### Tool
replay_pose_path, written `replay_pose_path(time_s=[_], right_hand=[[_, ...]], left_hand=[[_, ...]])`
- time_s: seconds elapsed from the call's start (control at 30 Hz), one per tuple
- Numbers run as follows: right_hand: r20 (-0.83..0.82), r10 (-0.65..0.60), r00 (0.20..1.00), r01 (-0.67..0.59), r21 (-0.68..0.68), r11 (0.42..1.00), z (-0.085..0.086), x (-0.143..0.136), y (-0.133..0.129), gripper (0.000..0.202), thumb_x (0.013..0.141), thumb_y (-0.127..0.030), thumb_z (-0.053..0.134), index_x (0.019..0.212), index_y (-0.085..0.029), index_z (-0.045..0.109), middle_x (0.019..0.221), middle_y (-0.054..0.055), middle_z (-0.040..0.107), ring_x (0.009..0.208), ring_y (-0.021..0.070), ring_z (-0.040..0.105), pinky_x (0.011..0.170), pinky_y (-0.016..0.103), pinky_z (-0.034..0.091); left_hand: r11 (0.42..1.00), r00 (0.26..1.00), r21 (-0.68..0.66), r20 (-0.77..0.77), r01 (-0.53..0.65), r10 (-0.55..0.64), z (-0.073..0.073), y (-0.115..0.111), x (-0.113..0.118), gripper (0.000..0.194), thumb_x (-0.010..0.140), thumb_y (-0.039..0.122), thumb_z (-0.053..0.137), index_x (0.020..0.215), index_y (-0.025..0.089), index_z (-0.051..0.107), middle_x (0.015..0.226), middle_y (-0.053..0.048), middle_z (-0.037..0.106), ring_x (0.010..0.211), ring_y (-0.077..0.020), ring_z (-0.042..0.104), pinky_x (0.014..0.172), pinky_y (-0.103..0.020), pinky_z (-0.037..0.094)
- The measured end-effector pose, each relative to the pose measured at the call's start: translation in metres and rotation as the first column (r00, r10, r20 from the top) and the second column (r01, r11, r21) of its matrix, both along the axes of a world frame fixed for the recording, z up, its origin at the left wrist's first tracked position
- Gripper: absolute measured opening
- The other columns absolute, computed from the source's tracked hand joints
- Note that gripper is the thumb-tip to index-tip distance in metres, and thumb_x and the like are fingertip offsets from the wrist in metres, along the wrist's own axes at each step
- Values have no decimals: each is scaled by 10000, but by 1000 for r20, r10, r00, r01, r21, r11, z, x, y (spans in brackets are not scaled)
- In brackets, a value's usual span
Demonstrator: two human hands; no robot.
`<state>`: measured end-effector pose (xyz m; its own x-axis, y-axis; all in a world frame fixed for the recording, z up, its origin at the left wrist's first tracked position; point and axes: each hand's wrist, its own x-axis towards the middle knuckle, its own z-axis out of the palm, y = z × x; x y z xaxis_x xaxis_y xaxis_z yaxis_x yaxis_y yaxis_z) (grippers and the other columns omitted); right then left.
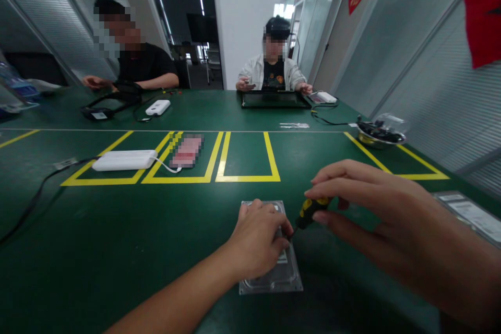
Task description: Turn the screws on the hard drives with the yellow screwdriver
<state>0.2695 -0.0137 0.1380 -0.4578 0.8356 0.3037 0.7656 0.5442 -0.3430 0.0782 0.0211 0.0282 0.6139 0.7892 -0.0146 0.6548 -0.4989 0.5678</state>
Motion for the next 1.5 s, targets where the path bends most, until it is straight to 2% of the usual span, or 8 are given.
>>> replay_pose_path(time_s=[0.2, 0.4, 0.67, 0.83, 1.0, 1.23, 1.37, 1.5], right_hand=[[33, 20, 999, -21, 25, 999, 3, 1, 0, 239, 891, -150, 497, 1011, -236, 685, 997, 19, 648, 832, 136, 622, 704, 245, 500], [113, -36, 993, 29, 59, 998, 3, -1, 1, 91, 883, -221, 579, 897, -202, 667, 849, 22, 600, 683, 128, 557, 582, 239, 424], [81, 77, 994, -76, -7, 997, -1, 0, 2, 144, 943, -240, 519, 909, -230, 659, 960, 17, 583, 753, 111, 559, 607, 219, 441], [63, 126, 990, -129, 50, 990, 0, 6, 1, 261, 927, -174, 491, 1129, -268, 627, 1087, 19, 607, 876, 128, 598, 728, 224, 493], [86, 96, 992, -100, 38, 994, 0, 5, 2, 115, 938, -239, 530, 965, -242, 643, 927, 16, 604, 728, 120, 572, 574, 220, 445], [89, 150, 985, -153, 37, 987, -1, 10, 3, 262, 947, -179, 473, 1152, -285, 597, 1076, 1, 604, 873, 108, 598, 720, 204, 488], [101, 127, 987, -130, 19, 991, 0, 10, 3, 192, 945, -210, 492, 1066, -290, 618, 975, -14, 598, 785, 101, 583, 636, 207, 471], [48, 126, 991, -127, 14, 992, 1, 6, 2, 202, 927, -191, 502, 1039, -300, 630, 1047, -27, 596, 871, 98, 589, 722, 203, 490]], left_hand=[[1000, 1000, 4, 18, 2, -2, 0, -1, 0, 112, 824, 241, 647, 926, 272, 679, 1011, -9, 633, 1039, -284, 489, 874, -439, 313], [1000, 999, 9, 34, 5, -6, -1, -1, -1, 105, 826, 241, 656, 926, 268, 674, 1020, -8, 636, 1041, -283, 485, 883, -446, 309], [999, 999, 34, 39, 5, -6, -4, 2, 0, 122, 820, 240, 654, 936, 265, 679, 1023, -14, 636, 1027, -286, 486, 870, -439, 322], [999, 999, 32, 42, 1, -3, -3, 0, 0, 93, 820, 230, 641, 901, 259, 678, 999, -10, 637, 1026, -287, 492, 869, -450, 327], [999, 998, 42, 57, -5, 3, -3, -1, 0, 80, 819, 229, 648, 887, 259, 678, 997, -5, 641, 1028, -286, 494, 870, -451, 334], [999, 998, 46, 69, 1, -4, -4, -1, -1, 84, 818, 220, 652, 889, 256, 676, 987, 3, 647, 1010, -279, 499, 867, -454, 332], [999, 998, 37, 66, 1, -4, -2, -1, 0, 81, 818, 217, 648, 887, 248, 677, 983, -3, 652, 1003, -276, 499, 863, -445, 334], [999, 998, 37, 57, 7, -9, -2, -2, 0, 82, 814, 221, 650, 886, 247, 677, 989, -5, 656, 1009, -278, 497, 856, -436, 334]])
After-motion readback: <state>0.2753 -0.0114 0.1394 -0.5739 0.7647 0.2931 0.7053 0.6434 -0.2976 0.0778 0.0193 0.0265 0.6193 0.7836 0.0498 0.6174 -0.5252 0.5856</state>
